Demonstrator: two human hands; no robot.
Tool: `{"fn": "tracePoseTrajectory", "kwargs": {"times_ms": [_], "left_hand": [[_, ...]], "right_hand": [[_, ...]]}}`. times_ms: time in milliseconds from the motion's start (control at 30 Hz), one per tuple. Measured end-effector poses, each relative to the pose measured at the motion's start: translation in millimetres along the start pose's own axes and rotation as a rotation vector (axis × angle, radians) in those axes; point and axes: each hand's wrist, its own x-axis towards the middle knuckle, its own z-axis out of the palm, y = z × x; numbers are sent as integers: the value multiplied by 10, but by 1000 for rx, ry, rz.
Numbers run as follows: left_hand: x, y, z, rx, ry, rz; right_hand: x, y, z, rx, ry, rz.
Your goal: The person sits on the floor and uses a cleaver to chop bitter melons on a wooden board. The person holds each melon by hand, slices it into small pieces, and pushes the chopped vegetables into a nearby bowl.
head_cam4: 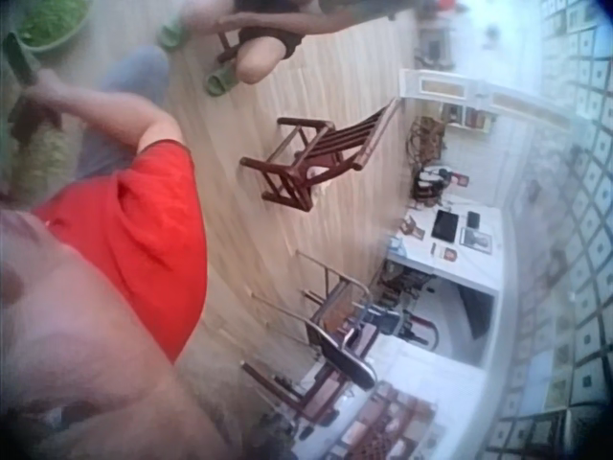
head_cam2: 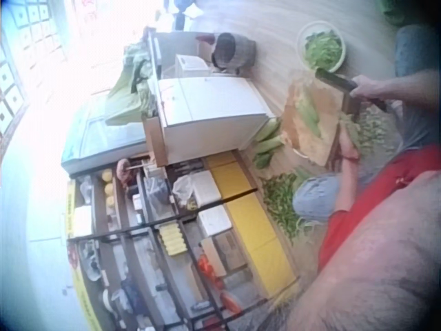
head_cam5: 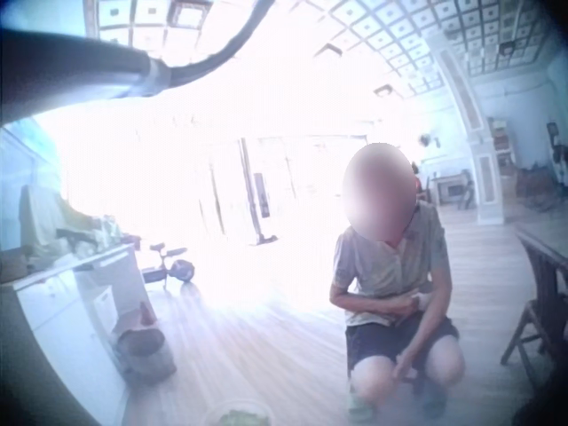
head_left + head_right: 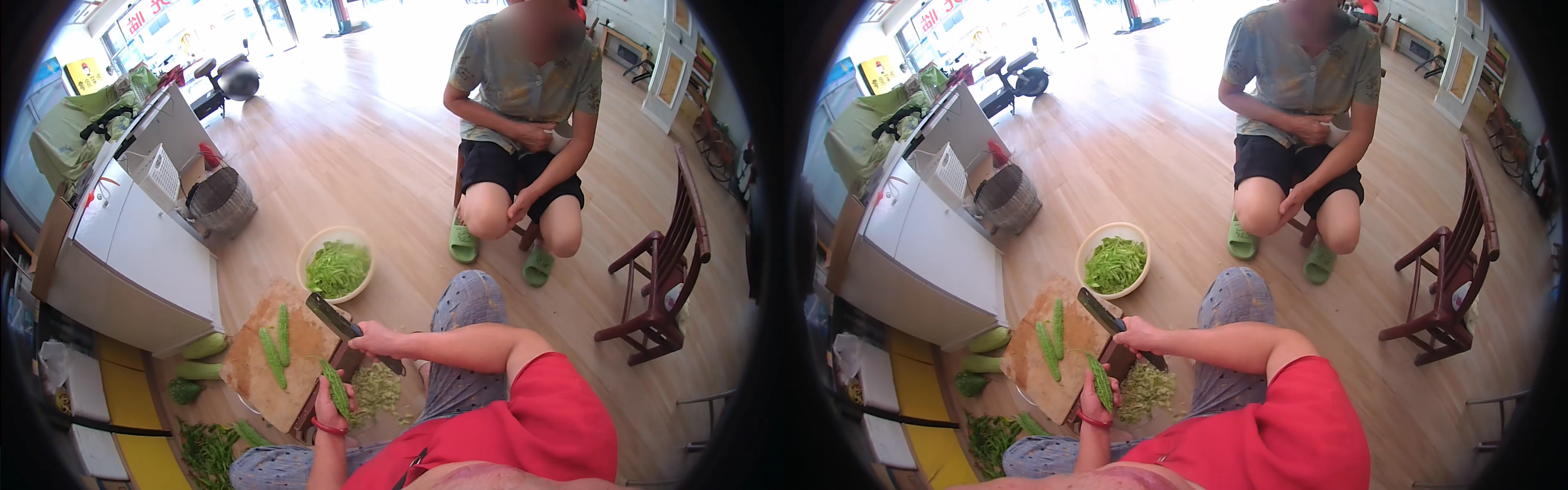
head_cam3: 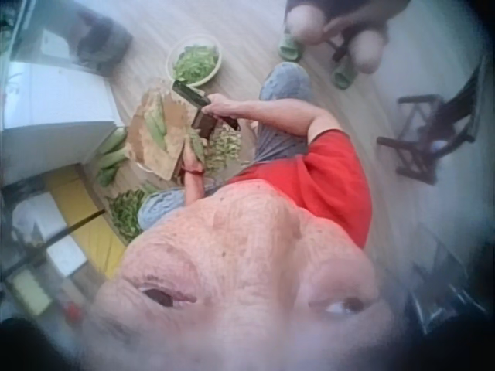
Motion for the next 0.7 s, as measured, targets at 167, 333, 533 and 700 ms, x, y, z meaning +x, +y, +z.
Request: {"fn": "tracePoseTrajectory", "kwargs": {"times_ms": [167,333,533,700], "left_hand": [[124,112,103,-31,-20,23],[-130,69,-113,-51,127,-31],[-50,257,-143,195,250,184],[-89,119,-444,355,387,306]], "right_hand": [[-53,-181,16,-50,-22,-31],[71,30,204,-235,56,-48],[41,-107,68,-210,46,-60],[-120,169,294,-904,33,-392]]}}
